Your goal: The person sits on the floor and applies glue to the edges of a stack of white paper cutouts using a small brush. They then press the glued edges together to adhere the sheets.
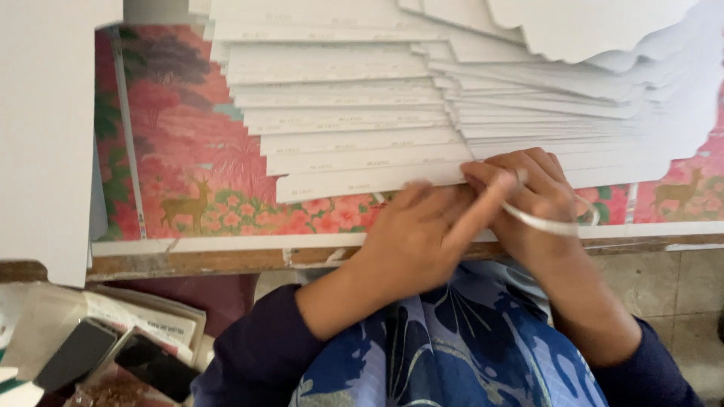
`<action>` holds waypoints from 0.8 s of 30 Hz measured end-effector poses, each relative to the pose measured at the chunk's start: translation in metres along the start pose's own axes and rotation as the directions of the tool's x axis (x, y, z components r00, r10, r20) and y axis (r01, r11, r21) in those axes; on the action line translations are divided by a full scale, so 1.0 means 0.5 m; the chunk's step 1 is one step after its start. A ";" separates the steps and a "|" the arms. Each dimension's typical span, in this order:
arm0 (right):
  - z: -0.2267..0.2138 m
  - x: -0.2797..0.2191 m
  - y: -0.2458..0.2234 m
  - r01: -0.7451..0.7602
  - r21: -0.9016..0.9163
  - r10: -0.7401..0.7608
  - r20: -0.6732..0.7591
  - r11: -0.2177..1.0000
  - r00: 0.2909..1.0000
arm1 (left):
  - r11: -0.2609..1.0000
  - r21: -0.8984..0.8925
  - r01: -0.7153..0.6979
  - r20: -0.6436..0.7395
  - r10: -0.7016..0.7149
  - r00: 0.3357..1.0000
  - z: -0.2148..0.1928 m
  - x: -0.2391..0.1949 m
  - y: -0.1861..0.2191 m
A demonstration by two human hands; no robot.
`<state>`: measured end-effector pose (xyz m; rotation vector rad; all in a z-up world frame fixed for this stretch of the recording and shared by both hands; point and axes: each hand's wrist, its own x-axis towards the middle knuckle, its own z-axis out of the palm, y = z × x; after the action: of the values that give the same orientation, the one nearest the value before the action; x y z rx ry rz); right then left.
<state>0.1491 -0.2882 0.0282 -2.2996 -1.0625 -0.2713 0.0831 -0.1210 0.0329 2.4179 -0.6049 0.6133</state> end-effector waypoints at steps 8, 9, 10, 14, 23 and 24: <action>-0.019 0.006 0.037 0.160 -0.129 -0.155 0.047 0.979 0.987 | 0.990 0.128 0.062 0.141 -0.080 0.987 0.001 -0.045 -0.006; -0.013 0.010 0.044 0.204 -0.099 -0.201 0.044 0.974 0.979 | 0.997 0.053 0.052 0.138 -0.059 0.989 0.002 -0.045 -0.002; -0.008 0.009 0.046 0.201 -0.094 -0.198 0.045 0.975 0.979 | 0.997 0.054 0.055 0.143 -0.062 0.988 0.004 -0.044 0.000; 0.002 0.007 0.046 0.212 -0.150 -0.211 0.024 0.966 0.977 | 0.992 0.101 0.077 0.125 -0.090 0.988 0.008 -0.036 0.001; -0.026 0.030 0.052 0.106 0.041 -0.103 -0.076 0.993 0.992 | 0.973 0.184 0.140 0.004 -0.143 0.990 -0.001 -0.032 -0.014; -0.030 0.031 0.057 0.129 -0.022 -0.131 -0.101 0.991 0.986 | 0.965 0.214 0.154 0.003 -0.158 0.987 0.002 -0.035 -0.021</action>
<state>0.1815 -0.3019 0.0348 -2.2083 -1.1632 -0.4456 0.0752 -0.1091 0.0182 2.6434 -0.3663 0.6147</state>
